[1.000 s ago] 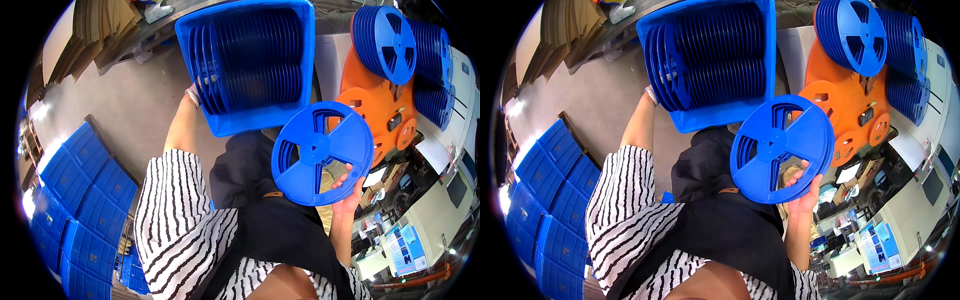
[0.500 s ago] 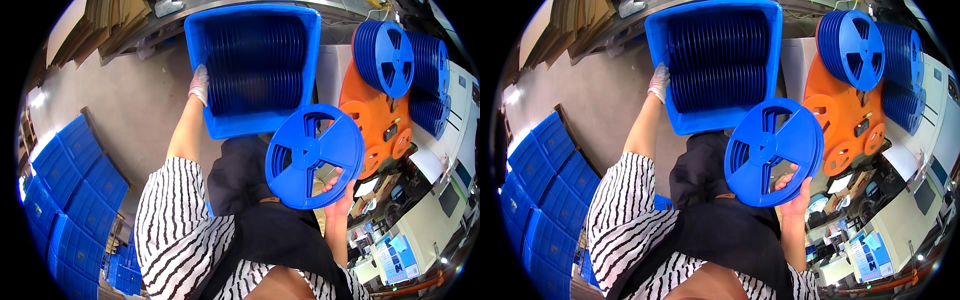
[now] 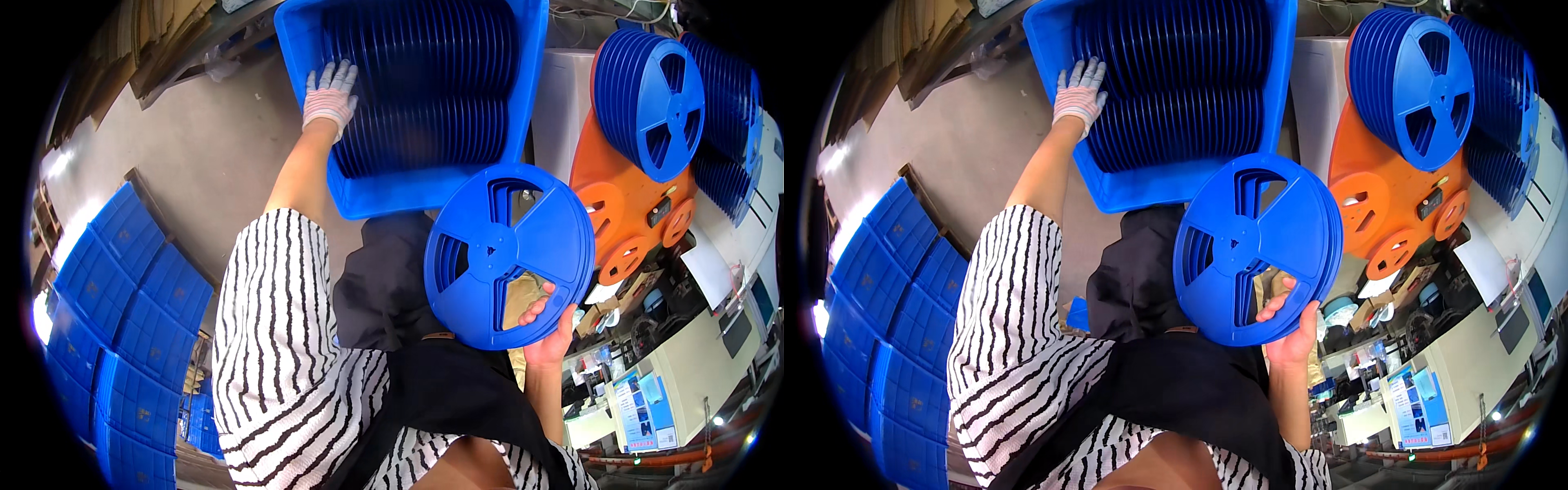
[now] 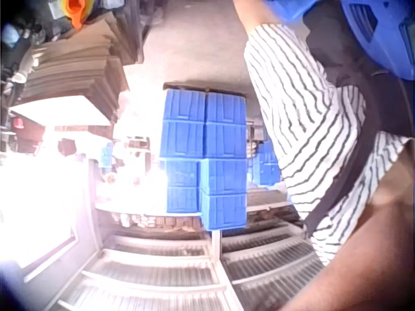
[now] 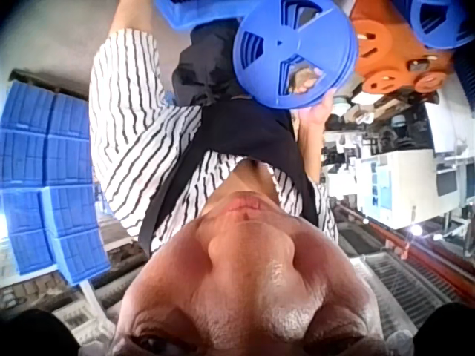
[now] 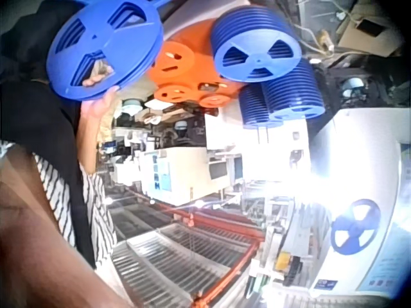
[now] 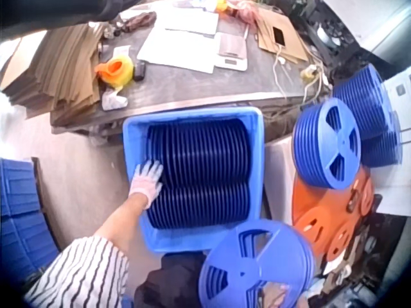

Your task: The person repeatedly picks up blue plastic spools from a stack and places them into a blue plastic bin. The person wears gloves and carefully stacks the spools vertically inside the bin. Towards the end, the person places a cardboard sheet on top of the stacked spools.

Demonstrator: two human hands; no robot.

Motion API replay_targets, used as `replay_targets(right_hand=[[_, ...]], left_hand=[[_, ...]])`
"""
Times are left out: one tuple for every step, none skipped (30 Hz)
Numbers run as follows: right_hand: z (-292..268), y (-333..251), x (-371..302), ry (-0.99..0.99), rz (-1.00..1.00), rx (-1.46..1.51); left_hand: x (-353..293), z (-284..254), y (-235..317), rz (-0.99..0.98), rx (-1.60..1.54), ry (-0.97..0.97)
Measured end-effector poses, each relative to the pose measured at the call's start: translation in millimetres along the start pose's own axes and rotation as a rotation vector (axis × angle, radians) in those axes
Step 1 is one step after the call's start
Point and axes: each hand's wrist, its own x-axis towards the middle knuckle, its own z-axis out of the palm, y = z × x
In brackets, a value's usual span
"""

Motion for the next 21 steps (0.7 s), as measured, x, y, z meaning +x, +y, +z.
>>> replay_targets(right_hand=[[-0.1,-1.0,2.7,-0.001,0.001,-0.005],[-0.2,-2.0,5.0,-0.003,0.002,-0.01],[-0.6,-2.6,7.3,-0.004,0.003,-0.015],[-0.1,-1.9,9.1,-0.011,0.003,0.011],[0.8,-0.7,10.5,-0.017,0.002,0.036],[1.7,0.6,12.0,-0.022,0.001,0.062],[1.4,-0.4,13.8,-0.024,0.009,0.062],[1.5,-1.9,15.5,-0.025,0.017,0.062],[0.6,-2.0,15.7,-0.025,0.024,0.063],[-0.2,-2.0,16.2,-0.029,0.028,0.06],[0.2,-2.0,17.1,-0.035,0.033,0.058],[0.6,-2.0,17.4,-0.043,0.038,0.055],[0.2,-1.9,17.4,-0.043,0.042,0.035],[-0.1,-1.9,17.1,-0.045,0.046,0.014],[-0.8,-2.2,16.9,-0.048,0.051,-0.007],[-0.6,-3.1,15.2,-0.047,0.052,-0.012],[-0.6,-4.4,13.9,-0.047,0.054,-0.017],[-1.2,-6.4,12.1,-0.05,0.057,-0.022],[-3.3,-8.9,9.3,-0.053,0.058,-0.02],[-6.6,-11.7,6.4,-0.058,0.06,-0.018],[-6.4,-9.7,3.1,-0.053,0.046,-0.007]], left_hand=[[1.2,4.1,-2.8,0.013,0.016,0.009],[2.9,7.8,-2.4,0.013,0.006,0.03],[4.2,11.3,-2.2,0.013,-0.003,0.052],[4.3,7.1,-2.1,0.012,-0.012,0.075],[5.9,2.5,-1.0,-0.008,-0.023,0.068],[9.7,-3.0,1.7,-0.027,-0.034,0.061],[11.2,-9.5,7.0,-0.052,-0.049,0.05],[16.3,-12.5,11.6,-0.117,-0.059,0.066],[23.5,-12.9,16.6,-0.179,-0.068,0.082],[30.6,-13.6,21.5,-0.242,-0.078,0.098],[36.5,-16.3,24.1,-0.288,-0.033,0.07],[42.0,-19.6,26.2,-0.334,0.012,0.043],[49.6,-24.0,30.9,-0.373,0.053,0.02],[54.2,-29.8,34.1,-0.406,0.018,-0.015],[56.3,-29.5,34.7,-0.422,-0.013,-0.034],[57.9,-33.3,34.7,-0.435,-0.042,-0.051],[58.0,-38.1,34.6,-0.449,-0.07,-0.068],[55.1,-42.9,34.4,-0.433,-0.06,-0.045],[49.0,-49.0,32.4,-0.407,-0.1,0.056],[40.2,-55.2,27.8,-0.384,-0.138,0.156],[37.2,-62.6,24.0,-0.338,-0.18,0.264]])
